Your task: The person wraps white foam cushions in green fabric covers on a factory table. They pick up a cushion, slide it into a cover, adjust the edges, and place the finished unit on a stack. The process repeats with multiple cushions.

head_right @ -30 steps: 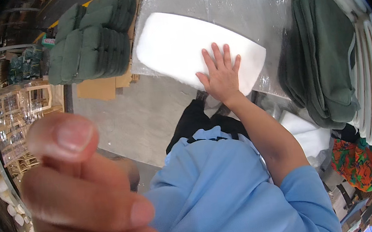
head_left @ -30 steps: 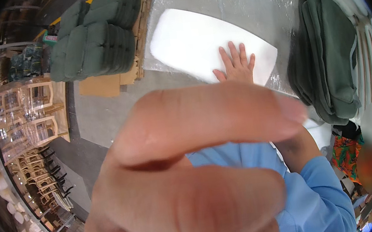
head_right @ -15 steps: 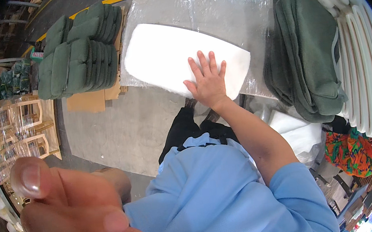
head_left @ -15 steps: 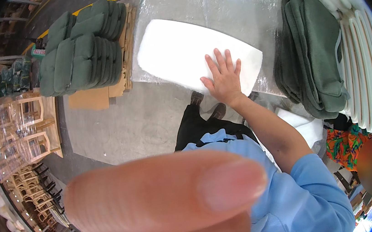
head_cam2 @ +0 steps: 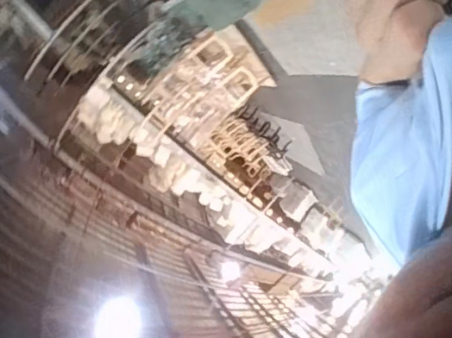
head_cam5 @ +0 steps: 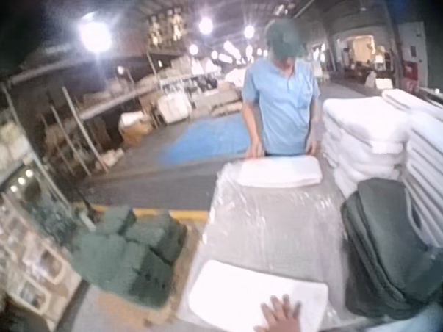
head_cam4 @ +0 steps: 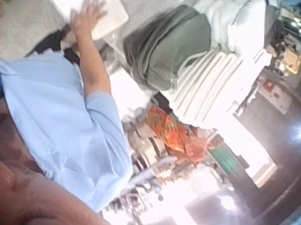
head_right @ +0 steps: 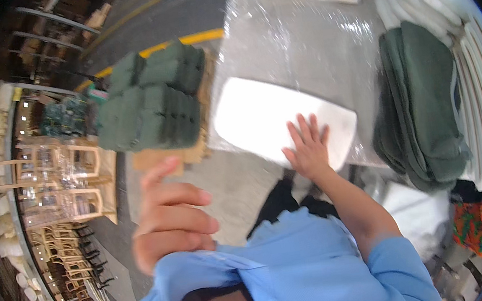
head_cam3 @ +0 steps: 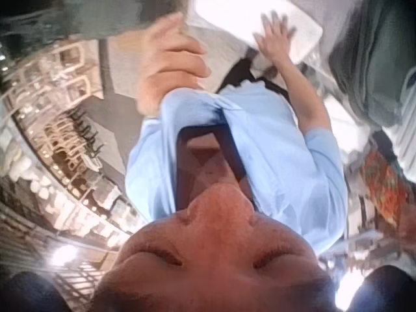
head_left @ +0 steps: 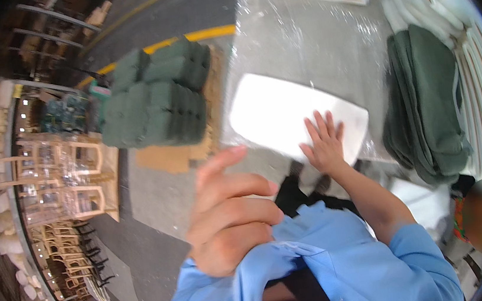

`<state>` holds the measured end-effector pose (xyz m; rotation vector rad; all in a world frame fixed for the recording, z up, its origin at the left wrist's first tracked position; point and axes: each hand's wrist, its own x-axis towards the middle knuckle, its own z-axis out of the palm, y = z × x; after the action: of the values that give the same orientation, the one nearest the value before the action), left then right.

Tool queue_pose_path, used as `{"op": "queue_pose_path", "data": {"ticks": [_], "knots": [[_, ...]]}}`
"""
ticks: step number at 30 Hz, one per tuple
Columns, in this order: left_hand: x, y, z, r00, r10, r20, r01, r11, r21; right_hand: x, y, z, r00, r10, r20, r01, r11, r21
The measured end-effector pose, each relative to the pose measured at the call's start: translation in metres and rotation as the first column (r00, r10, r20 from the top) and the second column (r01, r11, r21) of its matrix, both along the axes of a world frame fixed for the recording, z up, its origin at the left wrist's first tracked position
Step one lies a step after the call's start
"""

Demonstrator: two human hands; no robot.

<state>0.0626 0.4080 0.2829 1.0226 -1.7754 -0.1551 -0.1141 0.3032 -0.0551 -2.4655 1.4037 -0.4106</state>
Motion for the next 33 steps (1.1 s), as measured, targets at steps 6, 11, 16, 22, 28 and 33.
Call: {"op": "queue_pose_path", "data": {"ticks": [6, 11, 16, 22, 28, 33], "knots": [[0.003, -0.002, 0.003, 1.000, 0.016, 0.024, -0.015, 1.000, -0.018, 0.003, 0.000, 0.015, 1.000, 0.014, 0.003, -0.014, 0.997, 0.081], [0.001, -0.004, -0.001, 1.000, -0.006, 0.015, 0.007, 0.999, -0.037, 0.000, 0.000, 0.012, 1.000, 0.006, 0.007, -0.007, 0.997, 0.076], [-0.003, -0.008, 0.003, 0.998, 0.006, 0.068, -0.002, 0.998, -0.057, -0.003, 0.002, 0.014, 1.000, 0.001, -0.007, -0.001, 0.996, 0.086], [0.007, -0.046, 0.016, 0.735, -0.648, -0.199, 0.675, 0.670, 0.308, -0.003, 0.000, 0.019, 1.000, 0.010, -0.012, -0.008, 0.991, 0.135], [0.066, -0.089, -0.074, 0.945, -0.107, -0.310, 0.309, 0.606, 0.733, -0.005, -0.002, 0.023, 1.000, 0.003, -0.026, 0.002, 0.985, 0.174], [0.125, -0.118, -0.168, 0.826, 0.477, -0.302, 0.084, 0.424, 0.902, -0.011, -0.007, 0.026, 0.998, -0.023, 0.053, 0.014, 0.985, 0.171]]}}
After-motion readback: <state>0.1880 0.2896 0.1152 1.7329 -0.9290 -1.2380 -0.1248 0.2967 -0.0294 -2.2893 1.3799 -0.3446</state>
